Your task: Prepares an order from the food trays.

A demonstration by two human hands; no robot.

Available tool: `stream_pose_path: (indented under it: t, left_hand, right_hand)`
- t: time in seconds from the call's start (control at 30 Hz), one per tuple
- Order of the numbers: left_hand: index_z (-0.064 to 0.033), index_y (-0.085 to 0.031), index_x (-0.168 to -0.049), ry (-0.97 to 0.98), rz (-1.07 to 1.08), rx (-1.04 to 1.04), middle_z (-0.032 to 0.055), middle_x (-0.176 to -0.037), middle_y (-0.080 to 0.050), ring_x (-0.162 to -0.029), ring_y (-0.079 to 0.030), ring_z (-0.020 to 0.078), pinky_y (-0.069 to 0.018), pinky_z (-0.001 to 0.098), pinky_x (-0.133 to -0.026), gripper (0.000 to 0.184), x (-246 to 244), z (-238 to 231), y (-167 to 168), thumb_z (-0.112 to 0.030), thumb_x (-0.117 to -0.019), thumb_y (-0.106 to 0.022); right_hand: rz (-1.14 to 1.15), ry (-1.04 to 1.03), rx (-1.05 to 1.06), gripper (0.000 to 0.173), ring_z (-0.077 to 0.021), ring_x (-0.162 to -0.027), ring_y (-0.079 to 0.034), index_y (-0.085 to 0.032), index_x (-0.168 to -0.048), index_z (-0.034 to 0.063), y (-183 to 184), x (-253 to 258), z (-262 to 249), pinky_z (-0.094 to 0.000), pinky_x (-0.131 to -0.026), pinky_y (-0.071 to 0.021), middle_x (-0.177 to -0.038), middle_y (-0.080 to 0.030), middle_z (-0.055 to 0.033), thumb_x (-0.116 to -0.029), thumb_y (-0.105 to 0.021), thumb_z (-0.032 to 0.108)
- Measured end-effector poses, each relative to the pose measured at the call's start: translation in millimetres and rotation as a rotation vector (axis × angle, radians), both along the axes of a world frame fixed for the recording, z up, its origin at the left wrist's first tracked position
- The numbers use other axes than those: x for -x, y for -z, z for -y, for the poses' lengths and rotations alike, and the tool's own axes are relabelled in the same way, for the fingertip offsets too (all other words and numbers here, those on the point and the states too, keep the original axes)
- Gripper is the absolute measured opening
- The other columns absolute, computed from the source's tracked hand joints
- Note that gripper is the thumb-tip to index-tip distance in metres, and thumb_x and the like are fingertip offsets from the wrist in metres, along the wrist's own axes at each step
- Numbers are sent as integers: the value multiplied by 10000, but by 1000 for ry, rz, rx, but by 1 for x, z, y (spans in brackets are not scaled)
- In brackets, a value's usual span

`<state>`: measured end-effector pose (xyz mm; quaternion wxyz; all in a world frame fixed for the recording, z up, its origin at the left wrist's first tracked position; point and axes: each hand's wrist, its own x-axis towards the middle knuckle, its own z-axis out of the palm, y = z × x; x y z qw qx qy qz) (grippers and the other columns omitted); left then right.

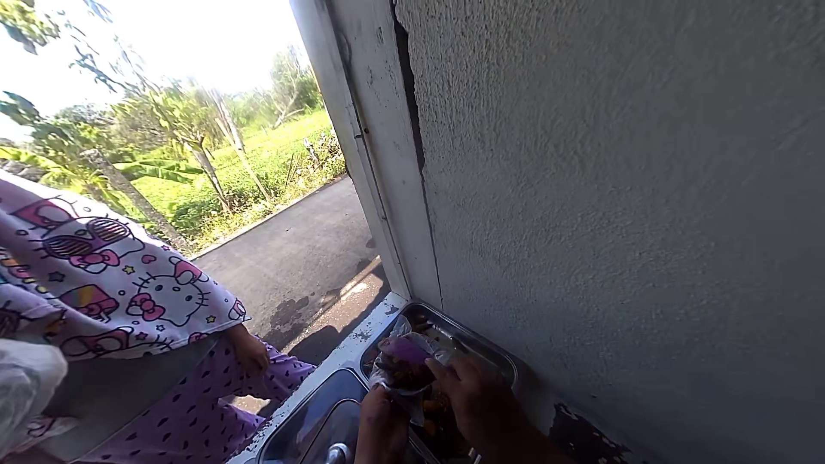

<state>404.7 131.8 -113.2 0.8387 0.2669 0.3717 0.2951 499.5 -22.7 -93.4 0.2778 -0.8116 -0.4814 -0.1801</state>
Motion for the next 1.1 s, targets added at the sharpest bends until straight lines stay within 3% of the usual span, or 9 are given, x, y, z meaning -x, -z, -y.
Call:
stream_pose_path:
  t: [0.17,0.27,0.4,0.5,0.57,0.63,0.8,1.0,1.1]
  left_hand:
    - [7,-550,-1226,6,33,-26,221,-1083,-671,-958,-682,323,-586,520,-823,249,1,-8,-3,-69,-1017,-439]
    - [13,-546,-1250,16,29,-52,233,-1110,-665,-980,-680,332,-583,526,-834,266,3,-13,-8,-58,-1015,-443]
    - [18,-544,-1245,18,-2,-77,235,-1105,-663,-974,-680,338,-585,530,-827,260,9,-19,-15,-60,-1019,-442]
    - [41,-541,-1266,25,3,-100,256,-1140,-658,-1017,-675,358,-575,549,-869,277,15,-26,-20,-58,-1026,-443]
    - [39,-530,-1271,22,0,-105,255,-1145,-653,-1017,-674,359,-576,551,-870,281,20,-29,-23,-63,-1027,-437]
    - [38,-526,-1261,12,-8,-107,255,-1129,-654,-995,-680,362,-583,553,-847,273,24,-31,-26,-68,-1029,-429]
    - [29,-526,-1283,-19,-10,-108,262,-1149,-650,-1004,-676,367,-578,555,-856,287,30,-35,-29,-78,-1039,-419]
    - [10,-513,-1294,-66,-12,-128,252,-1151,-646,-990,-677,358,-580,548,-845,294,33,-37,-25,-111,-1054,-392]
    - [13,-520,-1278,-79,-9,-146,249,-1137,-649,-986,-676,349,-581,540,-841,283,34,-39,-25,-91,-1046,-396]
  right_hand:
    - [-138,138,128,376,-255,-741,-718,-721,-1313,196,-56,-39,23,-460,-609,-599,-875,-720,-87,-980,-547,172]
    - [-394,195,626,310,-350,-993,-711,-696,-1263,156,-91,-69,30,-568,-807,-569,-1055,-726,-150,-1036,-490,202]
    - [-469,81,1015,185,-436,-1044,-671,-687,-1065,6,-73,-83,12,-659,-843,-520,-1096,-693,-230,-973,-596,137]
    - [-435,-71,1178,219,-461,-1034,-665,-678,-1073,-31,-60,-79,-5,-681,-837,-508,-1091,-684,-262,-955,-622,145]
    - [-496,-192,1244,239,-433,-904,-679,-688,-1030,-36,-41,-79,-17,-662,-772,-524,-992,-686,-255,-943,-656,184]
    - [-618,-276,1238,266,-390,-815,-679,-724,-1054,-15,-9,-80,-27,-632,-749,-530,-933,-698,-235,-944,-675,222]
    - [-912,-170,915,344,-350,-899,-702,-738,-1183,43,51,-72,-38,-591,-847,-546,-1013,-727,-198,-997,-579,285]
    - [-1040,78,524,350,-324,-1116,-677,-743,-1129,72,85,-34,-72,-576,-951,-536,-1153,-711,-162,-1018,-519,316]
    - [-1065,94,377,334,-263,-1006,-703,-766,-1056,104,102,-33,-73,-524,-905,-555,-1032,-737,-108,-1014,-528,334]
